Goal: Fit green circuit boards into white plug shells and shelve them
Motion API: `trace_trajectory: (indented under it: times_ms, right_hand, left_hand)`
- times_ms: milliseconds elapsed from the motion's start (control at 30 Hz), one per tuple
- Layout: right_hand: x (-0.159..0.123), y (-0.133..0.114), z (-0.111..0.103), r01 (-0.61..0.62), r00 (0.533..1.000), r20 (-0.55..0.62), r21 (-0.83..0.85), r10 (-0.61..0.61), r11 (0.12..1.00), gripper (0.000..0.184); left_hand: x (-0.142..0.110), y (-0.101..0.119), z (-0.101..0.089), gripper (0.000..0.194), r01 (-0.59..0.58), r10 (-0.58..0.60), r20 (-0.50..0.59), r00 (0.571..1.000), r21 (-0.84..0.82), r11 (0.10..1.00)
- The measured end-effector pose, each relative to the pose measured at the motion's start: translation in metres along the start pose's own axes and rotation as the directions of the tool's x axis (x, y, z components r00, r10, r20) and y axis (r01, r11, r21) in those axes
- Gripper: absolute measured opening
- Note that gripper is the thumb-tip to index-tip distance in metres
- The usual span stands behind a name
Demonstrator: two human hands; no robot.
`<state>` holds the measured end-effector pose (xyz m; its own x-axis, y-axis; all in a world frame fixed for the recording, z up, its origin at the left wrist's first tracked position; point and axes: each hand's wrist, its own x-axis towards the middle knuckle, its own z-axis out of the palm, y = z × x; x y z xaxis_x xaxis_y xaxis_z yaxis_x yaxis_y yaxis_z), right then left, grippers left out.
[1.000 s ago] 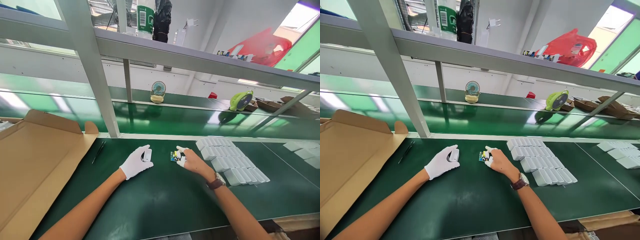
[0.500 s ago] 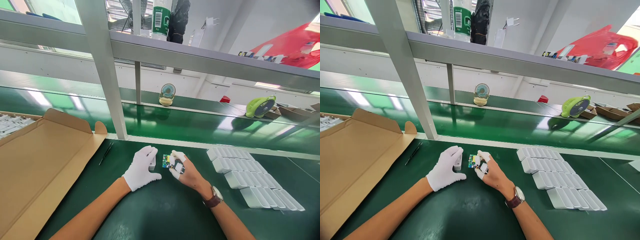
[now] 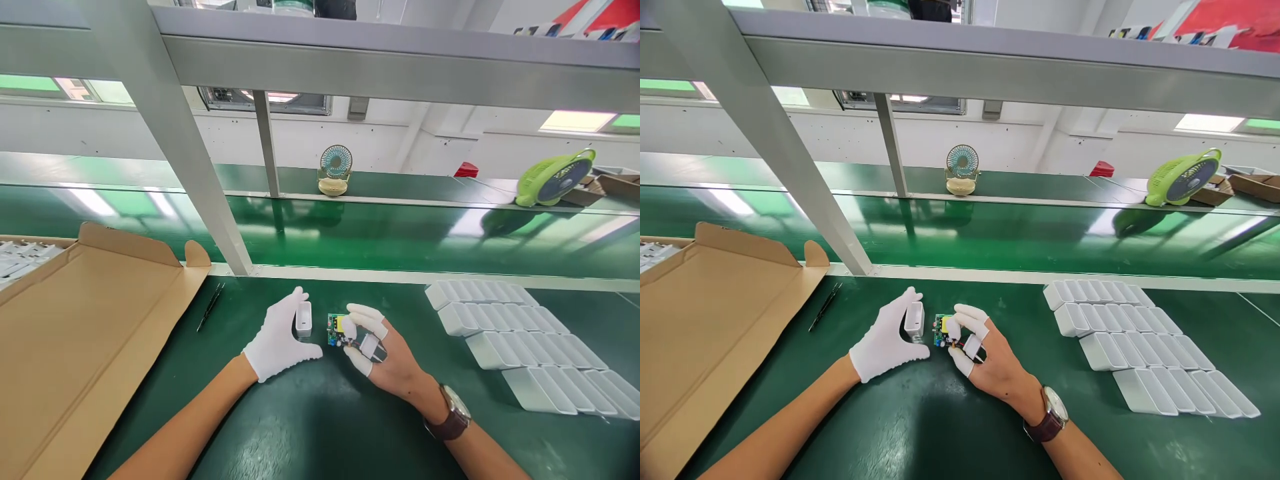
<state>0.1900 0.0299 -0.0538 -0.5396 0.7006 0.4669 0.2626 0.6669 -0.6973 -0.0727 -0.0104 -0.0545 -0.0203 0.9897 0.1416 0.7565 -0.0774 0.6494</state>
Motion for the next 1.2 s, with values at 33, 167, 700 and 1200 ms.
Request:
trace_trajectory:
  times_ms: [33, 167, 700, 1200]
  right_hand:
    - [0.0, 0.0, -0.001, 0.021, 1.0, -0.007, -0.01, -0.021, 1.0, 0.056]
    - [-0.001, -0.001, -0.001, -0.012, 1.0, 0.0, -0.034, 0.012, 0.999, 0.059]
    - [-0.004, -0.011, 0.007, 0.241, 0.97, 0.064, -0.104, -0.235, 0.965, 0.071]
    - [-0.003, -0.016, 0.005, 0.148, 0.973, 0.201, -0.17, -0.113, 0.974, 0.07]
  left_hand:
    - [0.002, -0.003, 0.001, 0.09, 0.004, -0.004, 0.025, 1.0, -0.021, 1.0]
    - [0.003, -0.002, 0.011, 0.056, -0.087, 0.088, 0.008, 0.996, -0.093, 0.992]
    - [-0.003, 0.02, 0.022, 0.029, -0.313, 0.312, 0.024, 0.95, 0.072, 0.947]
    - [-0.004, 0.006, 0.034, 0.052, -0.36, 0.36, 0.018, 0.933, 0.015, 0.933]
